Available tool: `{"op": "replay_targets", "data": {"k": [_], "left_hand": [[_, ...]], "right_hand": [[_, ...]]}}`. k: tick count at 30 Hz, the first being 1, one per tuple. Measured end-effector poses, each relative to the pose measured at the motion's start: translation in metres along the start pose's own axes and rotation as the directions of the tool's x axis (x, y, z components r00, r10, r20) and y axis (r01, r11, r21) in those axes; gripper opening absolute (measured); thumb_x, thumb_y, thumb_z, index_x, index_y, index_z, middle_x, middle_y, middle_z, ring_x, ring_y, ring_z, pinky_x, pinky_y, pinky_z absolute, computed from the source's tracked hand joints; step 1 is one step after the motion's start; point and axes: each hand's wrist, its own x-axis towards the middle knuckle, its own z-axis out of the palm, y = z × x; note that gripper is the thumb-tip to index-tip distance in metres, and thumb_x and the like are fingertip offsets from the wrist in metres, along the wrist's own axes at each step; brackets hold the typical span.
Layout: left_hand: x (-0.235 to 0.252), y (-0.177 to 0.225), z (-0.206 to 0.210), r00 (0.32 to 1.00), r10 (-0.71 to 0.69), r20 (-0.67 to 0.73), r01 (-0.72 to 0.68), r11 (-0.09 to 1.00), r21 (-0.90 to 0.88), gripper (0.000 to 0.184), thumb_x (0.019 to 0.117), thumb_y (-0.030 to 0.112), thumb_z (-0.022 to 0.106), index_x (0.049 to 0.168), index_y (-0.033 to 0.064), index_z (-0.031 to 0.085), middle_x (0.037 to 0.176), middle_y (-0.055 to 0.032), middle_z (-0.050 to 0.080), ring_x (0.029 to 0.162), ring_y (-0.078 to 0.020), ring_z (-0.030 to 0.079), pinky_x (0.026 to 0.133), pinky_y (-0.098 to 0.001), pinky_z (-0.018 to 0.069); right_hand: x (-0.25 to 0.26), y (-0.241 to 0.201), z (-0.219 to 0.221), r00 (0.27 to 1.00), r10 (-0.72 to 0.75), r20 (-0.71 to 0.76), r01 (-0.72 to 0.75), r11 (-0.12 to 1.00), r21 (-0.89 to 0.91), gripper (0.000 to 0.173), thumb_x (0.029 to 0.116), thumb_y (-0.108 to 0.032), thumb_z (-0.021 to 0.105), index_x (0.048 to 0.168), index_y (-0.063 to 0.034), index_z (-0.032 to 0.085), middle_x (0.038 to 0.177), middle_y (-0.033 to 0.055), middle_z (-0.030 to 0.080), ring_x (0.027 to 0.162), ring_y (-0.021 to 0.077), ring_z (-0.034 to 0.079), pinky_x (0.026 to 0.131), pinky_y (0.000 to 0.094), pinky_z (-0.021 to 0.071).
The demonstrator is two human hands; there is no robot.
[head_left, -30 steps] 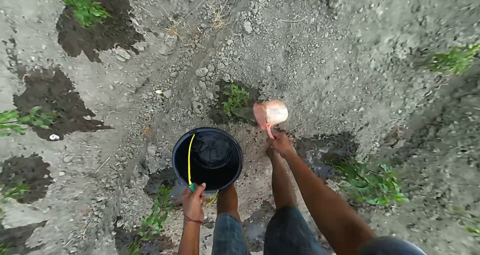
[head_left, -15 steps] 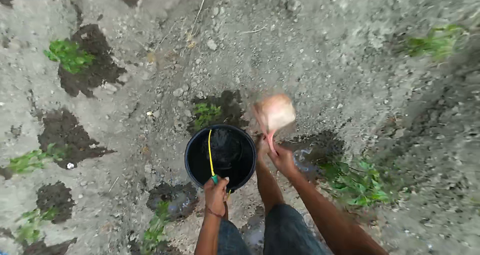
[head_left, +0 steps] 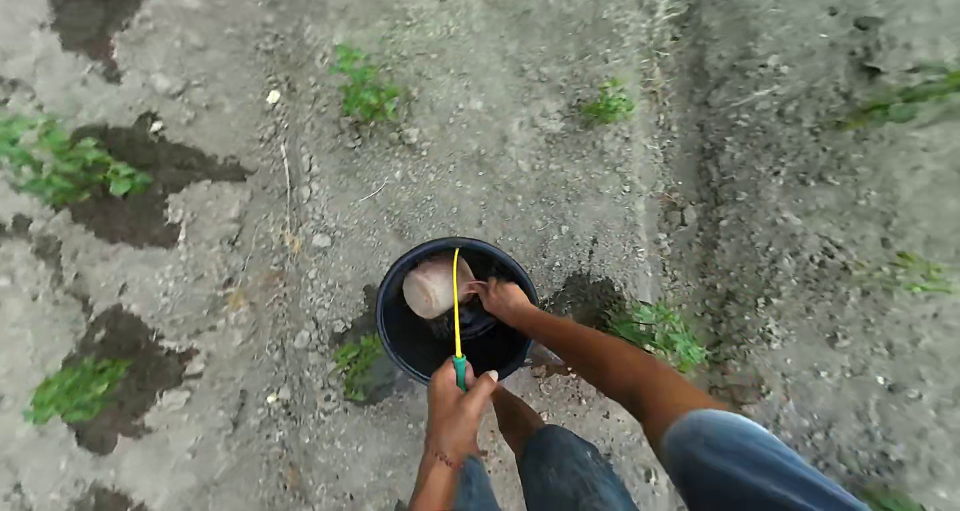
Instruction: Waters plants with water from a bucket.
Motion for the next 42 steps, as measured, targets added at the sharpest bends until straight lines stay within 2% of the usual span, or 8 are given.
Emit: {"op": "replay_targets", "data": {"k": [5, 9, 12, 14, 19, 27, 34, 42], "left_hand": [[0.073, 0.069, 0.034, 0.986, 0.078, 0.147, -0.102, 0.981, 0.165, 0.025, 0.0812, 0.018, 0.072, 0.071, 0.0149, 0.050, 0.057, 0.0084, 0.041, 0.047, -0.0036, 0.038, 0.046, -0.0223, 0.0347], [0.122, 0.105, 0.066, 0.961, 0.080, 0.266, -0.158, 0.945, 0.285, 0.020, 0.0796, 0.021, 0.076, 0.080, 0.0073, 0.062, 0.068, 0.0032, 0.054, 0.062, -0.0083, 0.053, 0.061, -0.0300, 0.0470], [0.145, 0.129, 0.082, 0.941, -0.015, 0.338, -0.135, 0.900, 0.415, 0.029, 0.0829, 0.027, 0.075, 0.094, 0.0011, 0.067, 0.075, -0.0040, 0.061, 0.069, -0.0154, 0.059, 0.068, -0.0376, 0.0513], [0.162, 0.136, 0.091, 0.936, -0.041, 0.349, -0.127, 0.887, 0.443, 0.029, 0.0845, 0.029, 0.073, 0.093, 0.0020, 0.068, 0.075, -0.0049, 0.063, 0.070, -0.0166, 0.061, 0.069, -0.0399, 0.0520], [0.219, 0.159, 0.100, 0.969, -0.030, 0.245, -0.071, 0.916, 0.395, 0.027, 0.0954, 0.030, 0.061, 0.085, 0.0047, 0.064, 0.065, 0.0019, 0.054, 0.056, -0.0094, 0.051, 0.057, -0.0312, 0.0463], [0.295, 0.171, 0.137, 0.983, -0.179, 0.037, 0.174, 0.978, 0.112, 0.044, 0.1102, 0.025, 0.040, 0.068, 0.0121, 0.047, 0.054, 0.0032, 0.049, 0.039, -0.0040, 0.037, 0.039, -0.0181, 0.0350], [0.359, 0.151, 0.135, 0.956, -0.197, -0.220, 0.219, 0.972, 0.084, 0.024, 0.1055, 0.018, 0.053, 0.084, 0.0084, 0.052, 0.054, 0.0054, 0.045, 0.039, -0.0043, 0.041, 0.040, -0.0206, 0.0412], [0.418, 0.144, 0.067, 0.840, -0.211, -0.500, 0.308, 0.944, 0.119, 0.030, 0.1092, 0.027, 0.048, 0.102, 0.0003, 0.059, 0.073, -0.0012, 0.060, 0.057, -0.0083, 0.059, 0.054, -0.0251, 0.0533]], "right_hand": [[0.016, 0.043, -0.007, 0.989, 0.068, 0.128, -0.127, 0.835, 0.535, 0.046, 0.1014, -0.017, 0.058, 0.145, -0.0044, 0.053, 0.121, 0.0296, 0.066, 0.111, 0.0454, 0.065, 0.094, 0.0652, 0.0508], [0.028, 0.061, -0.005, 0.998, -0.032, 0.052, -0.051, 0.037, 0.998, 0.029, 0.0987, -0.014, 0.057, 0.126, -0.0046, 0.063, 0.090, 0.0005, 0.068, 0.072, 0.0063, 0.061, 0.063, 0.0273, 0.0526], [0.044, 0.088, -0.002, 0.947, -0.281, -0.155, 0.041, -0.372, 0.927, 0.034, 0.1051, -0.008, 0.034, 0.132, 0.0011, 0.051, 0.102, -0.0013, 0.068, 0.088, 0.0021, 0.065, 0.081, 0.0238, 0.0564], [0.008, 0.058, -0.072, 0.971, 0.092, 0.223, -0.174, -0.375, 0.911, 0.022, 0.1032, -0.006, 0.039, 0.098, -0.0121, 0.060, 0.072, -0.0061, 0.059, 0.062, 0.0000, 0.053, 0.065, 0.0188, 0.0491], [0.044, 0.126, -0.009, 0.855, -0.399, -0.332, -0.038, -0.686, 0.726, 0.013, 0.0846, -0.025, 0.072, 0.098, -0.0252, 0.071, 0.061, -0.0125, 0.056, 0.042, -0.0052, 0.044, 0.037, 0.0113, 0.0356], [-0.015, 0.233, -0.038, 0.885, -0.124, -0.448, 0.225, -0.729, 0.646, 0.028, 0.0843, -0.029, 0.079, 0.111, -0.0239, 0.071, 0.063, -0.0117, 0.057, 0.042, -0.0048, 0.047, 0.037, 0.0117, 0.0384], [-0.002, 0.356, -0.100, 0.908, 0.397, -0.133, 0.369, -0.609, 0.702, 0.030, 0.0917, -0.006, 0.050, 0.120, -0.0134, 0.051, 0.066, -0.0075, 0.054, 0.042, -0.0025, 0.041, 0.037, 0.0126, 0.0352], [0.054, 0.484, -0.153, 0.826, 0.564, 0.021, 0.308, -0.482, 0.820, 0.021, 0.1022, 0.000, 0.045, 0.118, -0.0093, 0.053, 0.064, -0.0057, 0.050, 0.043, -0.0008, 0.037, 0.040, 0.0144, 0.0320]]}}
